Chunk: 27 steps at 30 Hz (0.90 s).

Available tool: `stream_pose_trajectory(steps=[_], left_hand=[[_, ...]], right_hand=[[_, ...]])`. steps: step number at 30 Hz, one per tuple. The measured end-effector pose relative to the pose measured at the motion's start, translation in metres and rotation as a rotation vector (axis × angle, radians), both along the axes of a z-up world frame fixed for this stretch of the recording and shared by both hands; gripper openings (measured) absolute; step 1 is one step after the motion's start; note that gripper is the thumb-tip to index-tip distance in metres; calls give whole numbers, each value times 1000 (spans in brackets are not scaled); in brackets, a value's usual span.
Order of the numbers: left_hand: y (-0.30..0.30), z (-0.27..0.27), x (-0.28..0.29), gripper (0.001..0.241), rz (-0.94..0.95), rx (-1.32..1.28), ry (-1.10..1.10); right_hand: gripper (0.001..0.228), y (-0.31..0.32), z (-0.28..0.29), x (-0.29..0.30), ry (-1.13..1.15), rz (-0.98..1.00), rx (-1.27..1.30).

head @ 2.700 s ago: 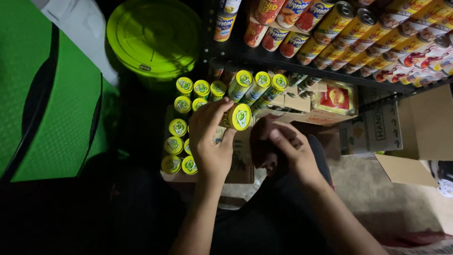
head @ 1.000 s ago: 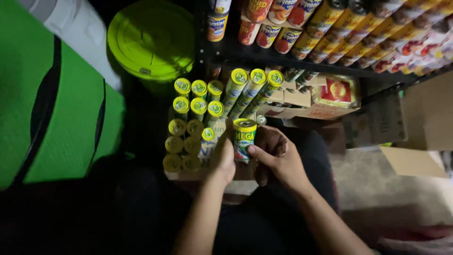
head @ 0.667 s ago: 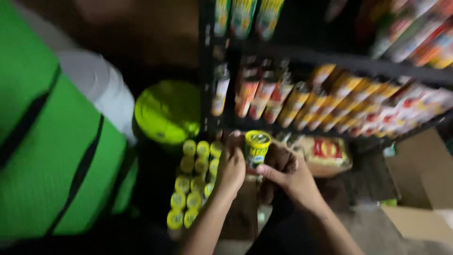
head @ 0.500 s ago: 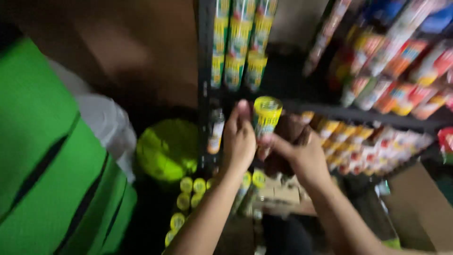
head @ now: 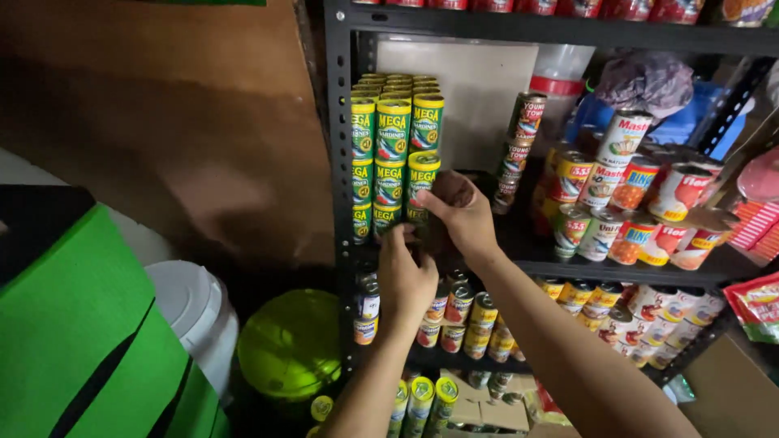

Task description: Wiping canned sardines with a cloth and placing them on a shelf in a storage area.

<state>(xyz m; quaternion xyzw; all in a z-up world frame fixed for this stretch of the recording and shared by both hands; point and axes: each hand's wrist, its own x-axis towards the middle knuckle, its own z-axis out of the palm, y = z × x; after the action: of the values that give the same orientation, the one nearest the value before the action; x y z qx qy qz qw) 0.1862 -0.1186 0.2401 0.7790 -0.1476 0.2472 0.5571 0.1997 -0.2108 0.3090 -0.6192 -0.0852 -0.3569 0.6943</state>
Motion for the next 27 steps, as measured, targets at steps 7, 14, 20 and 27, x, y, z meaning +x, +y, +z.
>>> stream_pose_trajectory(steps=[7,14,20,27], left_hand=[[1,-17,1,47,-2,46,-24],[13,-10,-14,44,-31,67,116],[13,-12,-13,46,-31,16,117],[12,-24,-22,53,-42,-11,59]], right_hand=[[50,6,8,-10,40,13,19],[51,-5,-3,9,114,-57,-60],[45,3,5,-6,170,-57,-36],[63,-7,-21,0,300,-180,-244]])
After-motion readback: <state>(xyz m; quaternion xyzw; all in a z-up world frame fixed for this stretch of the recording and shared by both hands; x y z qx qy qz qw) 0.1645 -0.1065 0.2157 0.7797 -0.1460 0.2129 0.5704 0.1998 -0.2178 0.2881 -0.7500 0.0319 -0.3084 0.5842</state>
